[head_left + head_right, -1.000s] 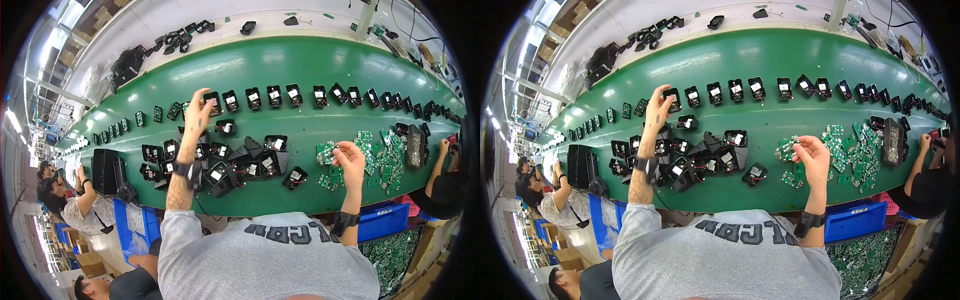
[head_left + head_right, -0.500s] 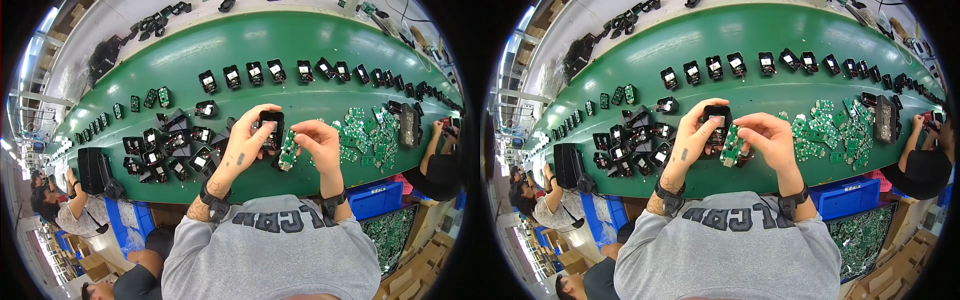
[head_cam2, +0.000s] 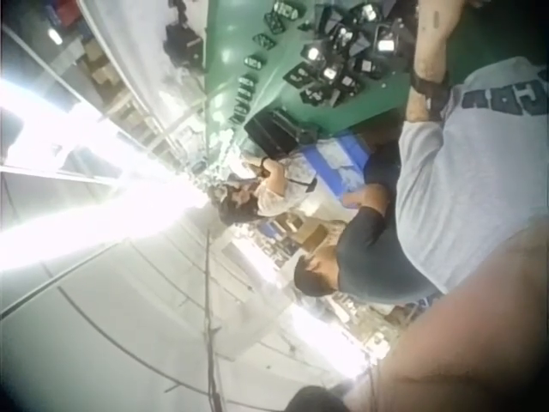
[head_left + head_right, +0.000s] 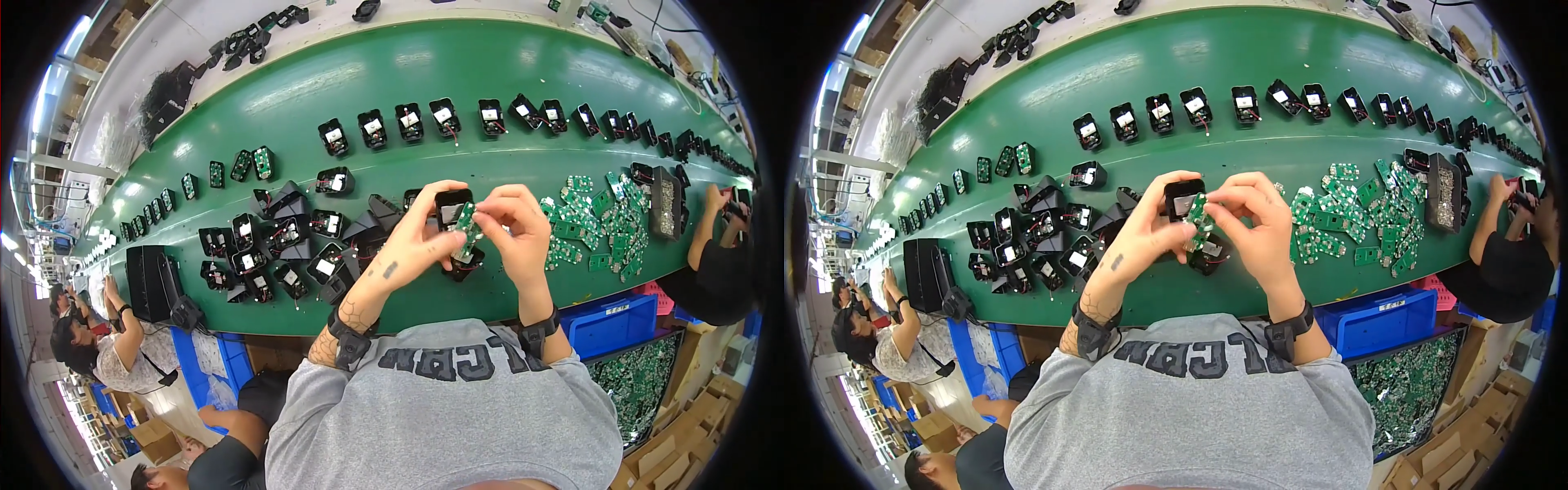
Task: The person picks up a black plastic housing and a green circuit board, fits the board into the housing, and presses it into place. After assembling the unit, the person places it onto the green conveyor belt and reaches for more components.
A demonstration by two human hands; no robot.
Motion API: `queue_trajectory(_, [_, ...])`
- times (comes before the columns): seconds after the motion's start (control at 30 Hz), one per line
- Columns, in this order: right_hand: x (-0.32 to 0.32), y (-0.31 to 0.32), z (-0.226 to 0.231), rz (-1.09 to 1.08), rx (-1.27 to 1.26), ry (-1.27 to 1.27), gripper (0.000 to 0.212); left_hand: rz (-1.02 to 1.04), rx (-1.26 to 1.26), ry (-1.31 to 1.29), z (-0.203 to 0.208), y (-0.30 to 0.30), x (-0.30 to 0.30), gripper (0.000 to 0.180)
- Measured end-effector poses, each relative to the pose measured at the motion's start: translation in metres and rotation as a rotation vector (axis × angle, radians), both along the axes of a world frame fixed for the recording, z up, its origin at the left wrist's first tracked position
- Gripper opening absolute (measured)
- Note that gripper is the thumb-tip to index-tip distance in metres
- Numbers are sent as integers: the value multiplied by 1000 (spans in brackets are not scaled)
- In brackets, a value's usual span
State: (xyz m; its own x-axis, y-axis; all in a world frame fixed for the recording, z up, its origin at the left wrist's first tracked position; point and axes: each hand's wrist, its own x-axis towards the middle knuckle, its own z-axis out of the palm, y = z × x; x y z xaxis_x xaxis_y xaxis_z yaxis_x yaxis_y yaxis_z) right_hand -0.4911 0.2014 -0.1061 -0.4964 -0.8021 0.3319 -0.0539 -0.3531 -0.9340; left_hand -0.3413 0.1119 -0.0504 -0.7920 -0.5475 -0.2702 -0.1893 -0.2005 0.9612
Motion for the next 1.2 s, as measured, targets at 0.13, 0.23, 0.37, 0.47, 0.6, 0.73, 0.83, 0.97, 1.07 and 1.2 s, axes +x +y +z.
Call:
queue_trajectory(0.13, [-4,1,-1,-120,-49,452,19,0,0,105,-14,7,1,74])
queue_trajectory(0.23, [-11,3,8,-109,-141,694,22,51,-23,85,-14,9,1,71])
queue_trajectory(0.37, [-11,3,-1,-96,-135,681,22,23,-53,57,-11,11,-2,70])
queue_trajectory(0.47, [-7,6,-11,37,-152,237,20,-20,-14,55,-15,8,-1,71])
queue_trajectory(0.6, [-20,2,-14,-395,116,127,25,122,-23,135,-16,14,-3,72])
queue_trajectory(0.73, [-15,16,-16,-167,9,120,28,205,-117,112,-17,16,-4,70])
queue_trajectory(0.83, [-3,9,-9,-134,-39,274,24,183,-239,80,-19,19,-8,69])
queue_trajectory(0.97, [1,4,-14,-191,-46,283,20,231,-247,66,-19,25,-11,68])
queue_trajectory(1.07, [3,2,-19,-156,-1,239,20,293,-391,89,-29,25,-13,65])
queue_trajectory(1.2, [14,2,-15,-4,52,-259,15,387,-742,152,-44,28,-18,64])
